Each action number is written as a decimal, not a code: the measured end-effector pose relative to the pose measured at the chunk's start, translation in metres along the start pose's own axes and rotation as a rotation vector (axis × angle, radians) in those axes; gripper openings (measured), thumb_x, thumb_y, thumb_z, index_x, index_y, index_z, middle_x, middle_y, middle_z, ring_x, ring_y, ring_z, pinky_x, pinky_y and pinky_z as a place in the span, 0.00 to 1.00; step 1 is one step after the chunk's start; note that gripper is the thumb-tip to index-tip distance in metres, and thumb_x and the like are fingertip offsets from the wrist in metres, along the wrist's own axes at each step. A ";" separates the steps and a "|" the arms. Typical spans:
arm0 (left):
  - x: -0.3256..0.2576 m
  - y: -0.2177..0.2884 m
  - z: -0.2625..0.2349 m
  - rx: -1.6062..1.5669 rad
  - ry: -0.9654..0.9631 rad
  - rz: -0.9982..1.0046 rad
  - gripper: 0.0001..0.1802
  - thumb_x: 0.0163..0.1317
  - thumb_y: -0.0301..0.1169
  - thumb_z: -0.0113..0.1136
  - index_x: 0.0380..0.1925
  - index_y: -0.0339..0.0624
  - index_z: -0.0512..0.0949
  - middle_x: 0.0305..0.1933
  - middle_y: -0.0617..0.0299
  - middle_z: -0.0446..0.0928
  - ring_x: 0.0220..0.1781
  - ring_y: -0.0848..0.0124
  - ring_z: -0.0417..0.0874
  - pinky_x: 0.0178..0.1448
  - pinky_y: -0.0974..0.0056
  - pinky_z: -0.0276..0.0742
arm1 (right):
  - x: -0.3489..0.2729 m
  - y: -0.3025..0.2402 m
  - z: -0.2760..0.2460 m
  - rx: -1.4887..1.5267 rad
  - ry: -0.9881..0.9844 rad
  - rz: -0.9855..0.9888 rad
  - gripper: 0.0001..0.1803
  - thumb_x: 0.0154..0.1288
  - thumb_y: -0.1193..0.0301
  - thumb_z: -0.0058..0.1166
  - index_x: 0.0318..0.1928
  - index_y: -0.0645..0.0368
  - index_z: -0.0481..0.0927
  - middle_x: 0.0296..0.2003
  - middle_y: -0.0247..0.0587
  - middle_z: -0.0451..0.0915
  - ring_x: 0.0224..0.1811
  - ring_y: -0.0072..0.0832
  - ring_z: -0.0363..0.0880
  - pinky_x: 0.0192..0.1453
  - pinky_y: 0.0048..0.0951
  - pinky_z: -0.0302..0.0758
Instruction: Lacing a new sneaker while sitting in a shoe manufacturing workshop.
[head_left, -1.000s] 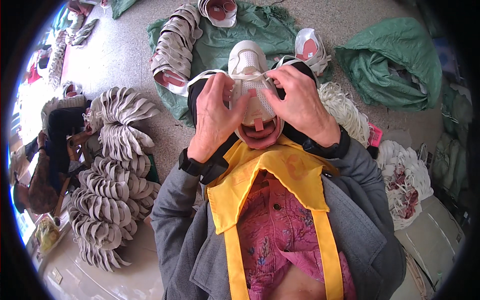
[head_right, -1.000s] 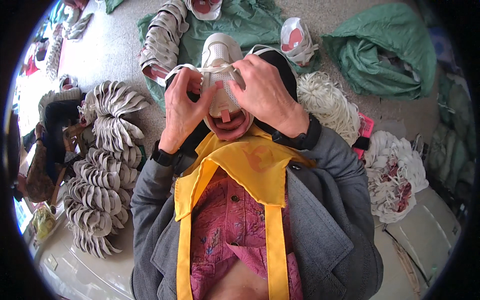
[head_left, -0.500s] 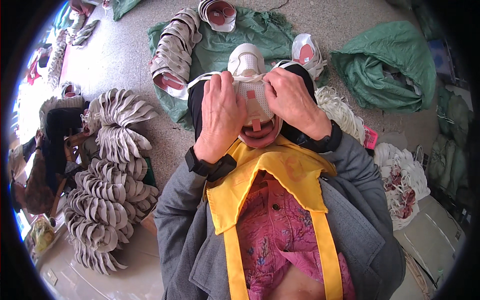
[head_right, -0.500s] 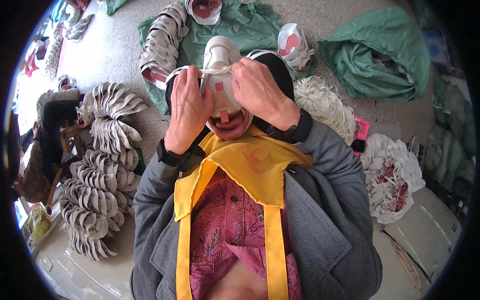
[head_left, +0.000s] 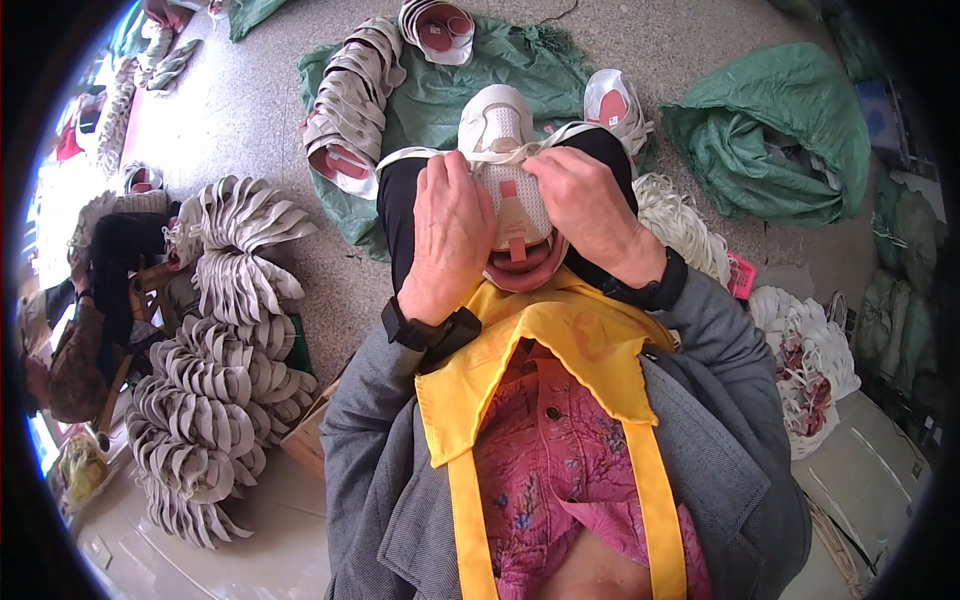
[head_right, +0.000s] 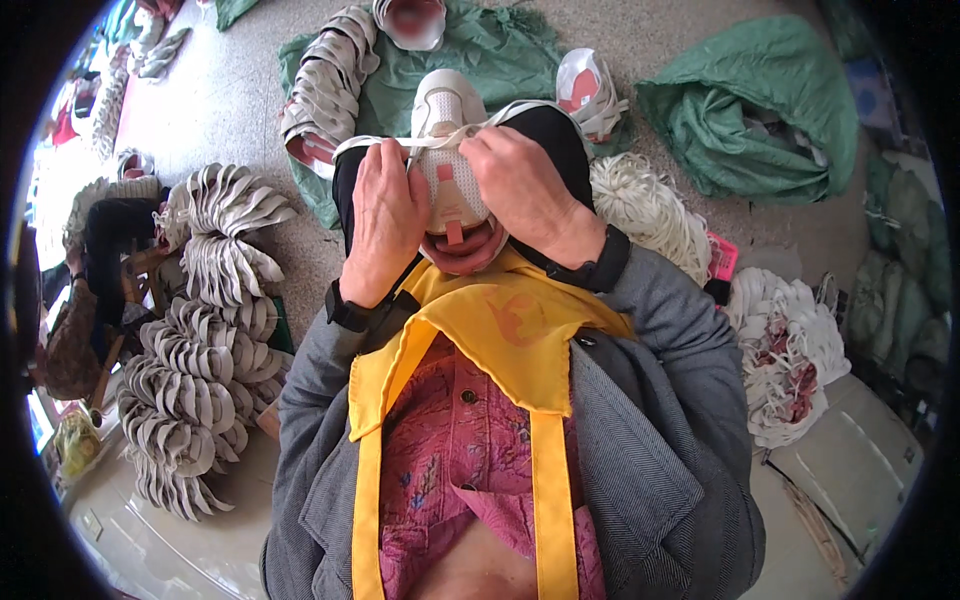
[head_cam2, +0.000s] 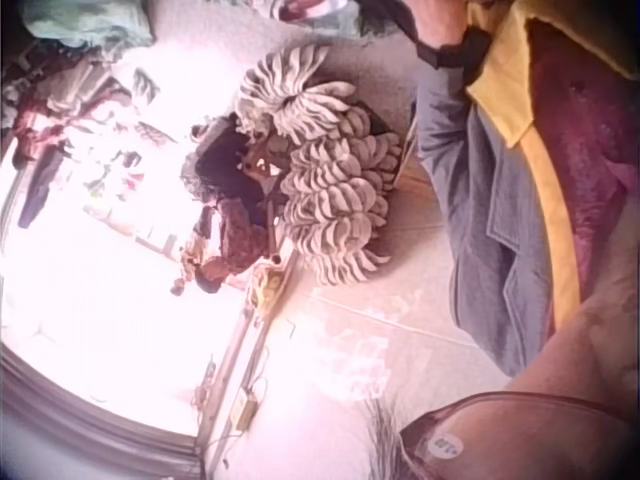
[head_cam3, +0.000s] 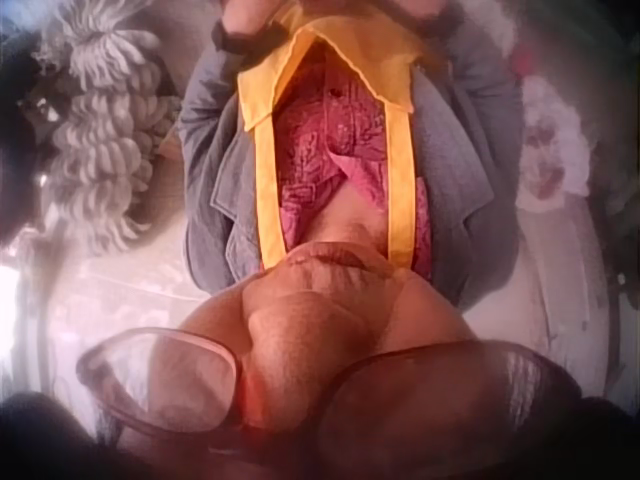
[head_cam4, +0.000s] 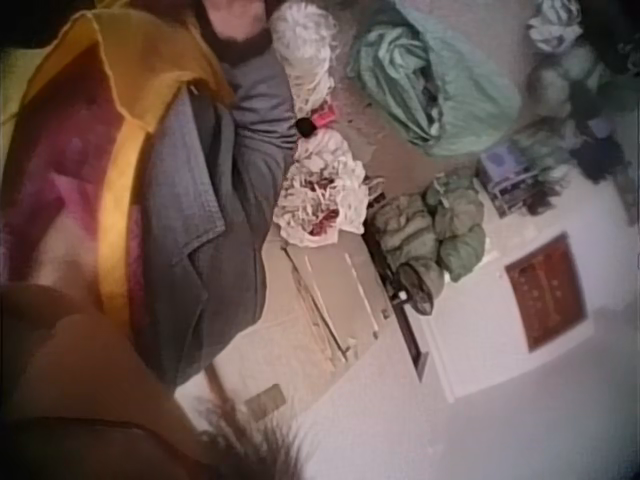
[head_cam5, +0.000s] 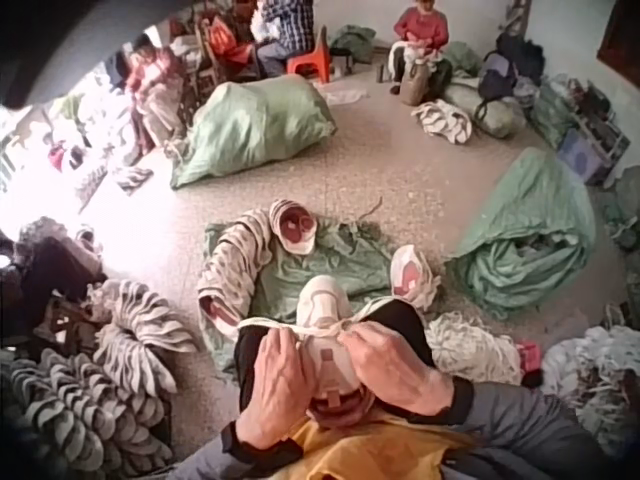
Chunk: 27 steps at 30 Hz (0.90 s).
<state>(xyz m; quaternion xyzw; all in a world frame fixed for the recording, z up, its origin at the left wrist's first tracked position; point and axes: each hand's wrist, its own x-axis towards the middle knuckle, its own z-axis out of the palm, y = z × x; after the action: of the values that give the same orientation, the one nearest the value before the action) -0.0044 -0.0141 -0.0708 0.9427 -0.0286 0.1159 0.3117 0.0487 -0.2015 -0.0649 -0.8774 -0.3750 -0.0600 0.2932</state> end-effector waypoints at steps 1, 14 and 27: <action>0.000 0.001 -0.001 0.002 0.005 0.024 0.11 0.63 0.22 0.54 0.45 0.32 0.70 0.41 0.41 0.72 0.47 0.42 0.76 0.50 0.46 0.73 | 0.001 -0.001 0.000 -0.042 -0.040 0.002 0.12 0.60 0.82 0.55 0.45 0.66 0.80 0.40 0.51 0.82 0.46 0.47 0.84 0.51 0.41 0.82; -0.008 -0.002 0.008 -0.181 0.065 -0.077 0.10 0.61 0.19 0.54 0.43 0.31 0.70 0.40 0.41 0.73 0.42 0.44 0.77 0.47 0.47 0.74 | 0.018 -0.002 -0.011 -0.357 -0.055 -0.220 0.07 0.55 0.75 0.58 0.34 0.63 0.80 0.38 0.41 0.75 0.44 0.33 0.79 0.46 0.31 0.81; -0.005 -0.007 0.008 -0.275 0.067 -0.087 0.09 0.61 0.17 0.53 0.41 0.33 0.69 0.37 0.43 0.72 0.42 0.41 0.76 0.45 0.45 0.73 | 0.018 -0.047 -0.029 0.054 -0.024 -0.404 0.07 0.57 0.77 0.58 0.35 0.62 0.74 0.37 0.46 0.73 0.43 0.40 0.79 0.45 0.36 0.81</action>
<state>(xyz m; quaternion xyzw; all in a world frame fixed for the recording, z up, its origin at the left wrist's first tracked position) -0.0072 -0.0134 -0.0822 0.8869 0.0073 0.1286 0.4436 0.0318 -0.1811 -0.0130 -0.7767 -0.5483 -0.0973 0.2943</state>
